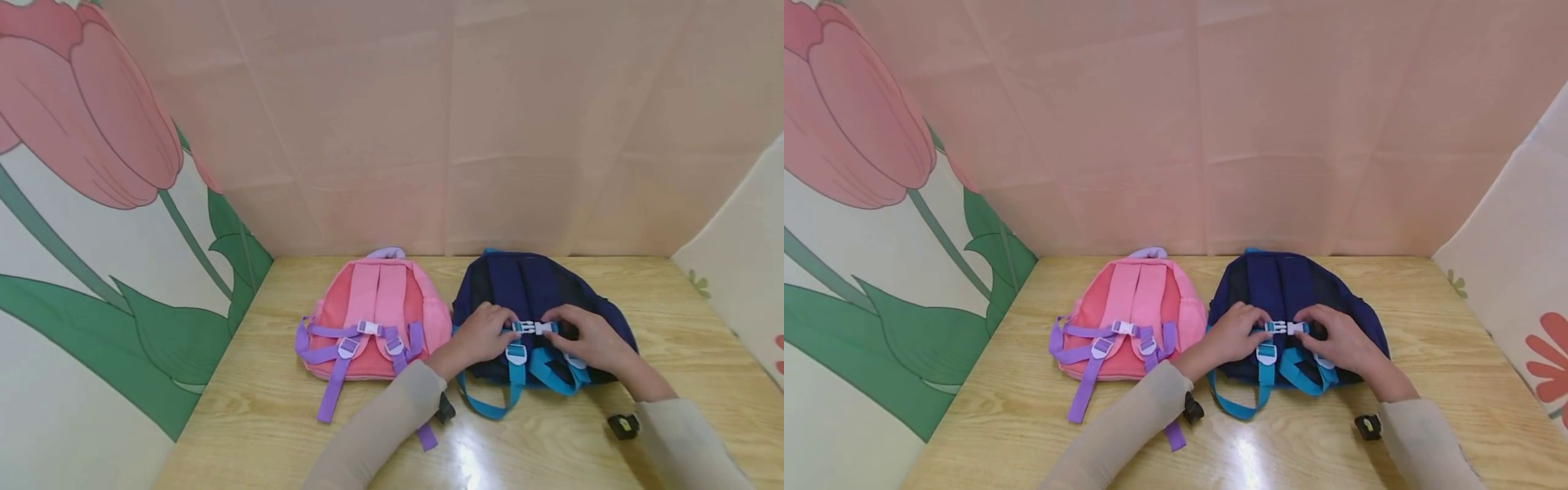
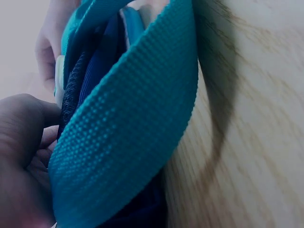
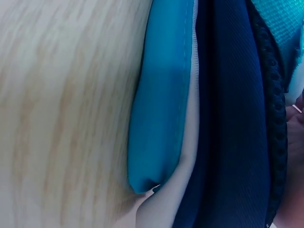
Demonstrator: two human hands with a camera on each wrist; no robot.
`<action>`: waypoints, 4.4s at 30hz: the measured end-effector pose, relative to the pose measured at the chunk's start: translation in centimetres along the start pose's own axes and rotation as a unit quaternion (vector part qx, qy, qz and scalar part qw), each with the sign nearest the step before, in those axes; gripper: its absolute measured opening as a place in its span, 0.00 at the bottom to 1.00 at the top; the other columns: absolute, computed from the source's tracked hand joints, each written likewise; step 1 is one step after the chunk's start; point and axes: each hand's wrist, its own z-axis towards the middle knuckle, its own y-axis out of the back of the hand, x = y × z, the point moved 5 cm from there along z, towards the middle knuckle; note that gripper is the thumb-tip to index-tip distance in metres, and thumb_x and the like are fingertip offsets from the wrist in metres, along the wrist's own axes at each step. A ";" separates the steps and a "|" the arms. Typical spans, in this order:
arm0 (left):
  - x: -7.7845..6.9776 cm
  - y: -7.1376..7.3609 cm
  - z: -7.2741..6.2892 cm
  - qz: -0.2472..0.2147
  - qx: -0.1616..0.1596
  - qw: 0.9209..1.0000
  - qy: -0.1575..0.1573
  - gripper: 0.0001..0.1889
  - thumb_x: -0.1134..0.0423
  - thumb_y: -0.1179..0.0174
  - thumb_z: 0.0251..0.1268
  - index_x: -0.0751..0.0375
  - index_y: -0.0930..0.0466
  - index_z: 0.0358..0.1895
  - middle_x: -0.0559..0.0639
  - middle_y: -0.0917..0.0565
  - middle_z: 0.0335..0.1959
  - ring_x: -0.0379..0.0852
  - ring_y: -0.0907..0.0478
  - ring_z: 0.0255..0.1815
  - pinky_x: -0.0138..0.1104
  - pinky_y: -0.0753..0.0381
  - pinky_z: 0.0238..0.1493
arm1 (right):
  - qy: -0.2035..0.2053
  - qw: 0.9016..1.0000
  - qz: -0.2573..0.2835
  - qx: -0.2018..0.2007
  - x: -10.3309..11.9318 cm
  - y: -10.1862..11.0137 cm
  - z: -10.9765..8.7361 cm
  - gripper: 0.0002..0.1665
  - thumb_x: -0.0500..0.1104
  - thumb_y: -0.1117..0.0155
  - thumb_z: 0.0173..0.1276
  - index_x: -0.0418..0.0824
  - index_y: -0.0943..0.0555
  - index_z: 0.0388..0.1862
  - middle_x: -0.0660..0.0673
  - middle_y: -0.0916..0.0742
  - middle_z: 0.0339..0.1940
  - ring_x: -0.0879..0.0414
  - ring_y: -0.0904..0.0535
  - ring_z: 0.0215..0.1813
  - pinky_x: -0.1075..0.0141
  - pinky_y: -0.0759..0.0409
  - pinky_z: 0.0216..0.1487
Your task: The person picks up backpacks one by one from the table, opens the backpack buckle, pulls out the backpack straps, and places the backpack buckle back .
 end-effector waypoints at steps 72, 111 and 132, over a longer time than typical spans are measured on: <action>0.4 1.8 -0.3 -0.059 -0.018 0.998 -0.001 0.15 0.50 0.34 0.69 0.51 0.17 0.53 0.37 0.20 0.40 0.33 0.29 0.44 0.17 0.36 0.44 | 0.025 1.000 0.012 0.003 2.9 -0.1 1.9 0.13 0.37 0.25 0.63 0.45 0.15 0.46 0.57 0.17 0.34 0.66 0.26 0.33 0.67 0.23 0.32; 0.3 1.4 -0.4 -0.080 -0.025 0.996 -0.011 0.14 0.51 0.38 0.73 0.51 0.17 0.54 0.40 0.20 0.45 0.34 0.29 0.48 0.17 0.34 0.47 | 0.032 0.999 0.022 -0.007 2.6 -0.3 1.6 0.14 0.36 0.27 0.64 0.45 0.16 0.48 0.58 0.16 0.36 0.67 0.25 0.36 0.69 0.22 0.37; 0.6 1.8 -0.4 -0.066 -0.020 0.997 -0.021 0.12 0.51 0.37 0.72 0.49 0.15 0.52 0.37 0.19 0.42 0.32 0.28 0.46 0.16 0.35 0.46 | 0.027 0.999 0.032 0.012 2.4 -0.1 1.7 0.14 0.37 0.27 0.65 0.44 0.16 0.50 0.56 0.15 0.38 0.66 0.24 0.36 0.69 0.21 0.37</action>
